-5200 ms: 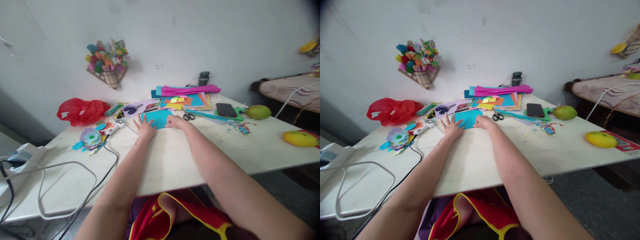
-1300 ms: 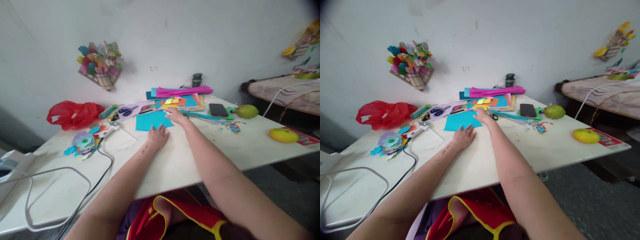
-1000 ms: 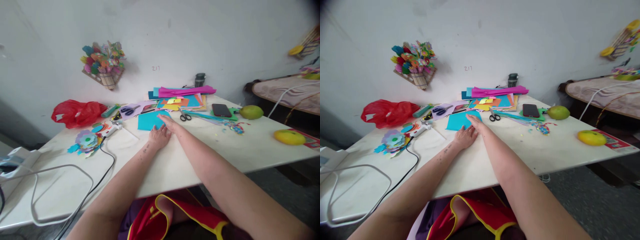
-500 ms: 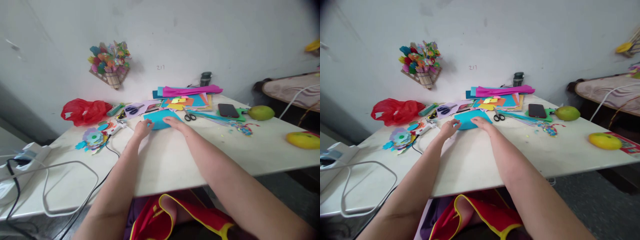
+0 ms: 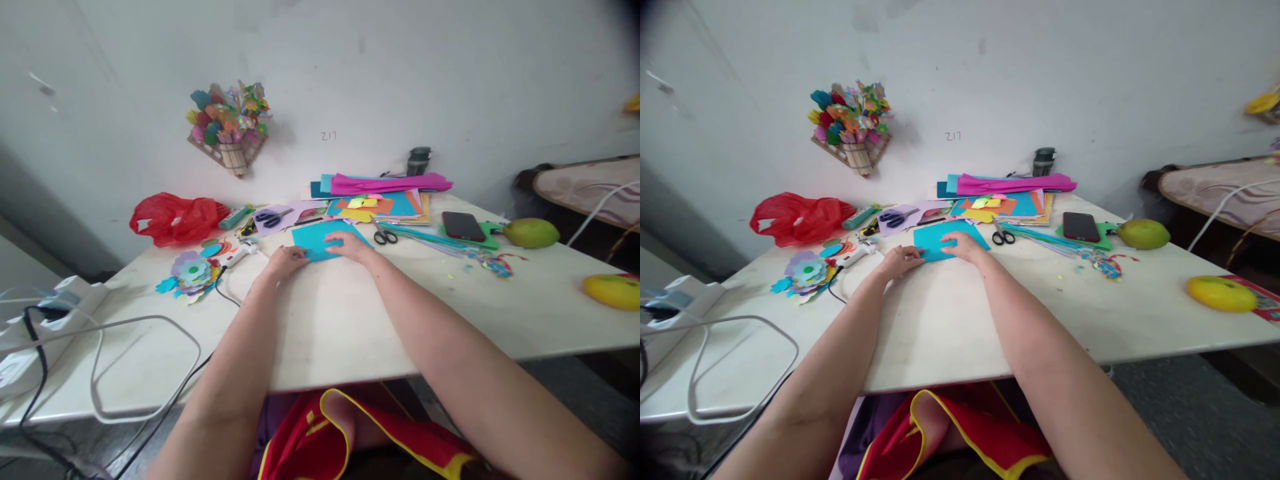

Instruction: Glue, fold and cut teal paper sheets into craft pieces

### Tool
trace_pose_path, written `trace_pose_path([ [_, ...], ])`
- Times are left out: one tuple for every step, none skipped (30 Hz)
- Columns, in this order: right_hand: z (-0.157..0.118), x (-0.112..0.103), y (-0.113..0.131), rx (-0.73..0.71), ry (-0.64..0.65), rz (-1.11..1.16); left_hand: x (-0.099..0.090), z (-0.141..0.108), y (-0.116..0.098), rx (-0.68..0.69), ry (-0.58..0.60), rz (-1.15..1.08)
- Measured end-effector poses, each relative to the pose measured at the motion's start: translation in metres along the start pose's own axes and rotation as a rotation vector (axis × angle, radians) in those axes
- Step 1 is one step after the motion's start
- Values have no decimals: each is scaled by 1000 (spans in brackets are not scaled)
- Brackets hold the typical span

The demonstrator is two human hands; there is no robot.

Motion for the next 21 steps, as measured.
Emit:
trace_pose_path([
  [1, 0, 5, -39, -14, 22, 0, 0, 1, 1, -5, -7],
  [1, 2, 10, -74, -22, 40, 0, 1, 3, -1, -12, -16],
  [2, 5, 15, -101, -23, 52, 0, 2, 6, -6, -18, -26],
  [3, 9, 18, -121, -16, 54, 0, 2, 8, -13, -25, -36],
  [4, 14, 21, -131, -5, 46, 0, 3, 11, -19, -29, -44],
  [4, 20, 22, -134, 10, 28, 1, 3, 12, -24, -30, -50],
  [5, 25, 22, -131, 25, 5, 1, 4, 14, -29, -31, -57],
  [5, 29, 21, -126, 36, -20, 1, 4, 15, -34, -31, -64],
  [6, 33, 21, -123, 43, -44, 1, 4, 16, -40, -29, -73],
  [6, 35, 20, -122, 46, -64, 2, 4, 16, -47, -27, -82],
  [7, 37, 19, -122, 47, -82, 1, 4, 17, -56, -25, -90],
  [7, 38, 19, -124, 47, -98, 1, 3, 17, -66, -21, -93],
  [8, 38, 18, -124, 50, -116, 1, 3, 17, -76, -16, -91],
  [8, 38, 17, -122, 53, -135, 1, 3, 17, -83, -12, -85],
  [9, 39, 17, -119, 58, -156, 0, 2, 17, -86, -12, -79],
  [9, 39, 17, -113, 65, -177, 0, 2, 17, -84, -12, -73],
  [9, 39, 17, -107, 73, -198, -1, 2, 16, -79, -15, -69],
  [9, 40, 17, -99, 82, -219, -1, 2, 15, -71, -20, -66],
  [9, 40, 17, -89, 91, -240, -2, 3, 14, -61, -25, -59],
  [8, 40, 18, -80, 99, -260, -2, 3, 13, -48, -29, -46],
  [8, 40, 19, -70, 105, -278, -2, 4, 11, -34, -28, -27],
])
Point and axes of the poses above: each hand's wrist, its own z-axis towards the middle knuckle, its own x-axis out of the palm, y = z × x, the point moved 10 cm from there along z, towards the middle knuckle, and after that the axes turned 5 degrees about -z, right-handed, at the moved point
